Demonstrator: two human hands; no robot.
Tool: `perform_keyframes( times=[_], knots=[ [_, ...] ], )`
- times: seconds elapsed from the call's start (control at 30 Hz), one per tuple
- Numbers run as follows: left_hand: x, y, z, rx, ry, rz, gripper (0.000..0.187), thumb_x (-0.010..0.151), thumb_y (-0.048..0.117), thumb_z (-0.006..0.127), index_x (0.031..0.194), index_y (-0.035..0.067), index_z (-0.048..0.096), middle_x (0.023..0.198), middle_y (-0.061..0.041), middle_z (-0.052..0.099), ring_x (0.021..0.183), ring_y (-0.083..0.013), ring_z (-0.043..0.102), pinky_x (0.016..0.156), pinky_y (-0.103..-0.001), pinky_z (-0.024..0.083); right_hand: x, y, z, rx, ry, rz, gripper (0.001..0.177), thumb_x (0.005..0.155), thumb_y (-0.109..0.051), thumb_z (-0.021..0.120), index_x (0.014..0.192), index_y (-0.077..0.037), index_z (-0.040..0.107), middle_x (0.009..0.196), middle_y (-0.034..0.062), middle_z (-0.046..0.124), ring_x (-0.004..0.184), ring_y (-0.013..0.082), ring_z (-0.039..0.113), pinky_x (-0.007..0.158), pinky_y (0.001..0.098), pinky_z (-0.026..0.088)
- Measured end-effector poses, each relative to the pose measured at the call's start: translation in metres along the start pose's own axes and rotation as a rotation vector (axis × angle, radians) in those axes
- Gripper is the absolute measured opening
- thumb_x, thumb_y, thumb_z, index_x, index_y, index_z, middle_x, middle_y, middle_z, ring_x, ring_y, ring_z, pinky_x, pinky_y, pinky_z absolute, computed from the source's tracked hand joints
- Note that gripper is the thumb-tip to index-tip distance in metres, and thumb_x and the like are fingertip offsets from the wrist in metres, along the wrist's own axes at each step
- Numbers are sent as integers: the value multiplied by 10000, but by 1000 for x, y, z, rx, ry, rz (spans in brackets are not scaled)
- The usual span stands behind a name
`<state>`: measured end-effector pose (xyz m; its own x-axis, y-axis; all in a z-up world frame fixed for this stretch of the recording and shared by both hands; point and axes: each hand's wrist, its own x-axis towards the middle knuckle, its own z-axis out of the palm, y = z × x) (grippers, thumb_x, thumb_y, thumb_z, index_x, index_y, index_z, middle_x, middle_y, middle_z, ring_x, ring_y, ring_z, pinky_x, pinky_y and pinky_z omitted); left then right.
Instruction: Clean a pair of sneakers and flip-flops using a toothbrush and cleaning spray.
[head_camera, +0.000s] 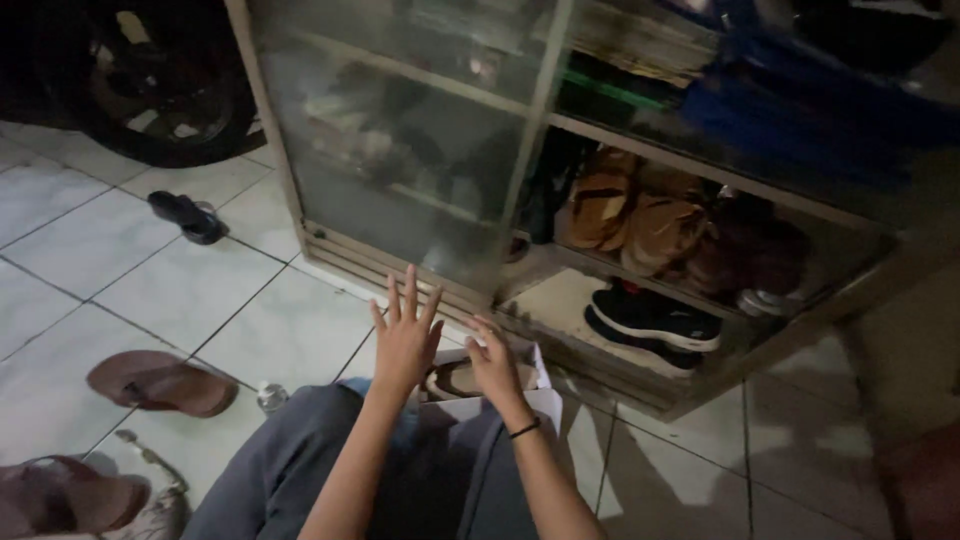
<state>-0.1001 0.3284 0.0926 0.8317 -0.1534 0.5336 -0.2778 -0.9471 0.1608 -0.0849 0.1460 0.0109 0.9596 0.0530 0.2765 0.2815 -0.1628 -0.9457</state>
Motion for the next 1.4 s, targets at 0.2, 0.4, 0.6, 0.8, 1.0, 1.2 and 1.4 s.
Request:
perform_keyframes(
  times=[0.2, 0.4, 0.6, 0.8, 1.0, 1.2, 1.4],
  knots=[
    [-16, -36, 35, -43, 183, -66, 607, 937, 289, 663, 1516, 258, 481, 1685, -137, 212, 1542, -433, 188, 1151, -726, 223, 2, -8, 15, -190, -89, -107, 376, 1020, -134, 579, 1392, -91, 608, 1482, 50, 571, 1267, 168, 607, 905, 295, 546],
    [-48, -30, -39, -153, 41, -238, 637, 861, 265, 728, 1463, 230, 523, 1678, -159, 198, 1534, -431, 193, 1158, -730, 196, 21, 29, 86, -229, -144, -337, 377, 1021, -124, 618, 1388, -39, 636, 1414, 115, 625, 1322, 236, 567, 1096, 352, 441],
    [-75, -37, -94, -253, 263, -271, 602, 871, 220, 724, 1446, 198, 546, 1684, -187, 207, 1525, -476, 238, 1129, -726, 265, 15, 30, 158, 982, -240, 289, 433, 1067, -310, 493, 1388, -37, 593, 1413, 114, 574, 1305, 271, 547, 1085, 429, 442],
    [-105, -35, -136, -208, 293, -223, 582, 925, 217, 693, 1486, 213, 542, 1708, -186, 217, 1535, -483, 276, 1157, -663, 320, -11, -52, 155, -213, -340, -446, 459, 1066, -304, 529, 1431, -28, 557, 1460, 129, 585, 1327, 286, 579, 1107, 402, 460],
    [-143, -53, -213, 9, 285, -211, 560, 953, 305, 688, 1486, 221, 537, 1691, -189, 213, 1525, -461, 273, 1158, -635, 334, -37, -74, 189, 68, -406, -504, 435, 1082, -232, 543, 1475, -56, 478, 1525, 161, 490, 1368, 314, 546, 1068, 432, 527],
    [-161, -80, -311, 365, 218, -154, 568, 926, 311, 689, 1468, 197, 565, 1672, -165, 219, 1510, -438, 272, 1143, -653, 329, -32, -101, 238, -125, -524, -310, 403, 995, -129, 613, 1396, -167, 621, 1532, 187, 436, 1342, 333, 519, 1027, 441, 494],
    [-203, -157, -341, 542, 272, -243, 518, 969, 288, 685, 1470, 188, 597, 1714, -139, 245, 1532, -399, 336, 1190, -615, 349, -4, -65, 316, -237, -487, -589, 444, 961, -137, 683, 1402, -142, 631, 1415, 212, 555, 1335, 389, 530, 1121, 439, 440]
  ],
)
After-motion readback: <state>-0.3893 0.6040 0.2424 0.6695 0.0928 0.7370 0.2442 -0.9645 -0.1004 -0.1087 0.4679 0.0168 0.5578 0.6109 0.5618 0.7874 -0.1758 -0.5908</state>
